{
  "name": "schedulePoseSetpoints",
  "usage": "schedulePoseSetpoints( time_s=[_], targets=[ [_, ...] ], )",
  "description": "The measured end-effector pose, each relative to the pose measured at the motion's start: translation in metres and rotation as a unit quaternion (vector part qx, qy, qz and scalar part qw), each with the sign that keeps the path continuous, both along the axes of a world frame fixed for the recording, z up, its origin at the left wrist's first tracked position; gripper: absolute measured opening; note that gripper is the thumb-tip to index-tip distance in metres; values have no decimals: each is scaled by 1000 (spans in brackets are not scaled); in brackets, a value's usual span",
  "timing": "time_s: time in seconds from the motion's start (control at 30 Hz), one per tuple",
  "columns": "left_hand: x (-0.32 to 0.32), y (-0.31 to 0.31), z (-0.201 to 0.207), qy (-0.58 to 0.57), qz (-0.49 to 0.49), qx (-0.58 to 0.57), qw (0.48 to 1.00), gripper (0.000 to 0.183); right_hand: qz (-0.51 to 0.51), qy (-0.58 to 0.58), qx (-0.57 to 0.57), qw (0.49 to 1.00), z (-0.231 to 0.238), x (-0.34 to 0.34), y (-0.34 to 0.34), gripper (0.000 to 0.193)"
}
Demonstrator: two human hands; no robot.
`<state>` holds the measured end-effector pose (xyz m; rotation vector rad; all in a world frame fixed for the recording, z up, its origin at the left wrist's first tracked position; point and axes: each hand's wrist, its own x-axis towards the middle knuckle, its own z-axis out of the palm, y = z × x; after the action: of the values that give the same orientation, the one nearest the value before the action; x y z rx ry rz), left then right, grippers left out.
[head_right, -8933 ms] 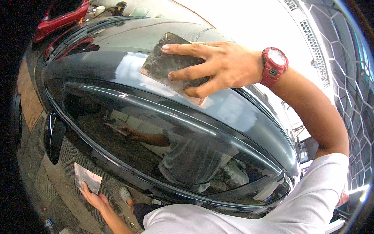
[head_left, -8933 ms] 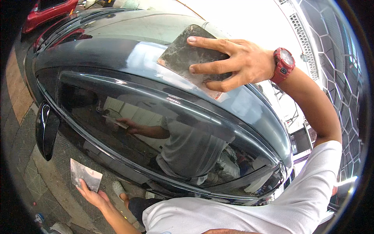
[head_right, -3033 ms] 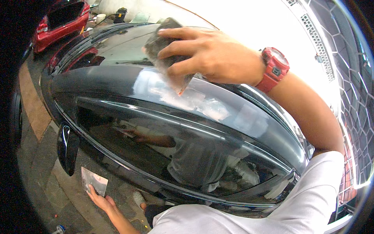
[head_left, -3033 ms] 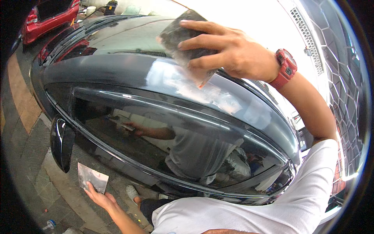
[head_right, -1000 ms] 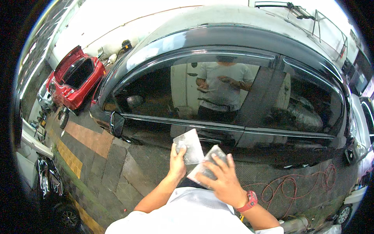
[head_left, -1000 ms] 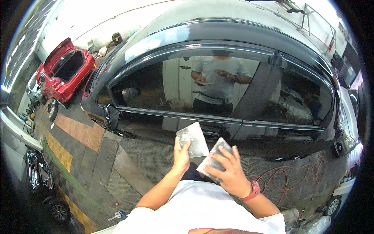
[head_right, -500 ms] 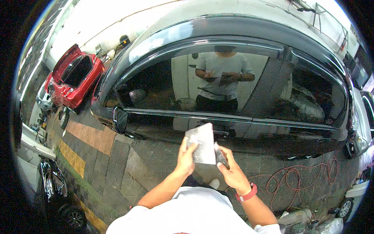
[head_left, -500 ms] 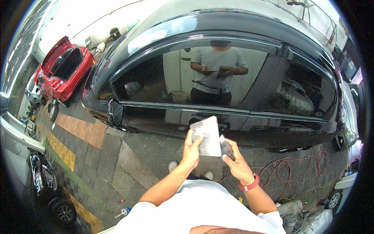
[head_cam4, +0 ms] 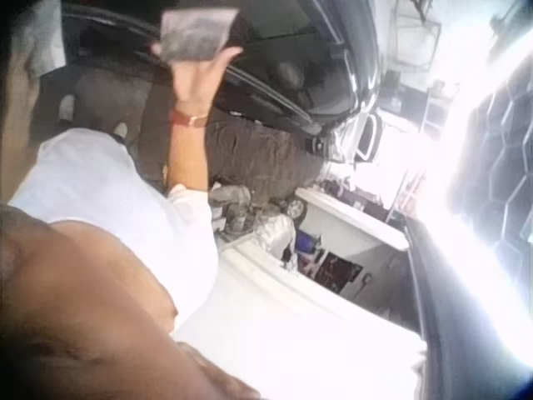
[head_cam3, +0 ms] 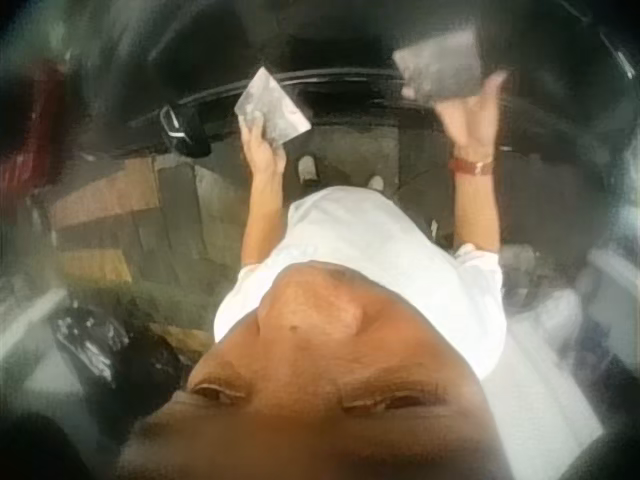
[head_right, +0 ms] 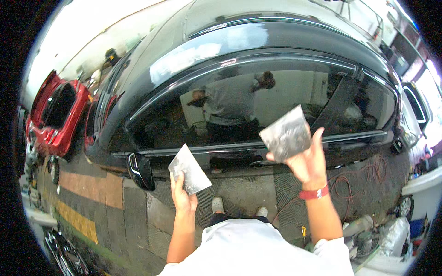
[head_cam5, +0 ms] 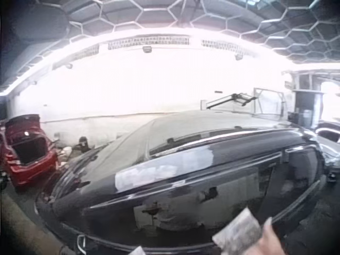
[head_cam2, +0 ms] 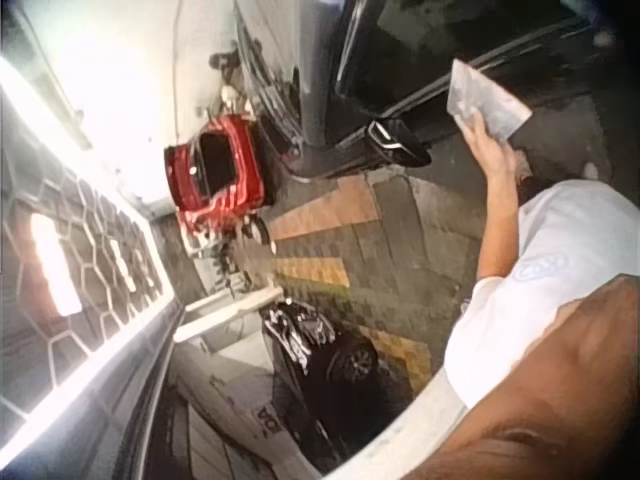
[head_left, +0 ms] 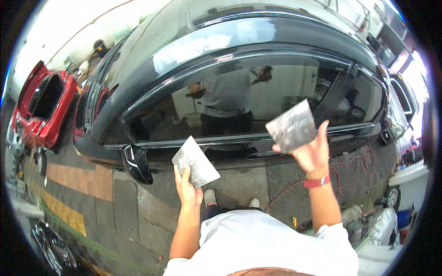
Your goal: The person prepares a piece of sandpaper by hand and then sands the upper window trim and door frame of a black car in a detailing shop.
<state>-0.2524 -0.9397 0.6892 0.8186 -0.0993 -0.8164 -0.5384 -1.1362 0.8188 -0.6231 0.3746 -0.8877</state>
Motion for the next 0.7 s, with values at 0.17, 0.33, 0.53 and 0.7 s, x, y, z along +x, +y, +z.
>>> schedulePoseSetpoints(
  time_s=[0.17, 0.33, 0.53, 0.7],
  targets=[
    [61, 14, -7, -15, -55, 30, 998, 51, -185, 288, -479, 809, 84, 86, -30, 52],
    [90, 14, -2, -14, -106, 42, 993, 49, -277, 492, -811, 149, 138, 145, -61, 52],
    [108, -4, 3, -45, -152, 15, 987, 57, -212, 476, -851, 63, 138, 174, -119, 56],
    [120, -26, 27, -50, -150, -1, 987, 58, -189, 481, -852, 81, 139, 189, -129, 53]
  ],
)
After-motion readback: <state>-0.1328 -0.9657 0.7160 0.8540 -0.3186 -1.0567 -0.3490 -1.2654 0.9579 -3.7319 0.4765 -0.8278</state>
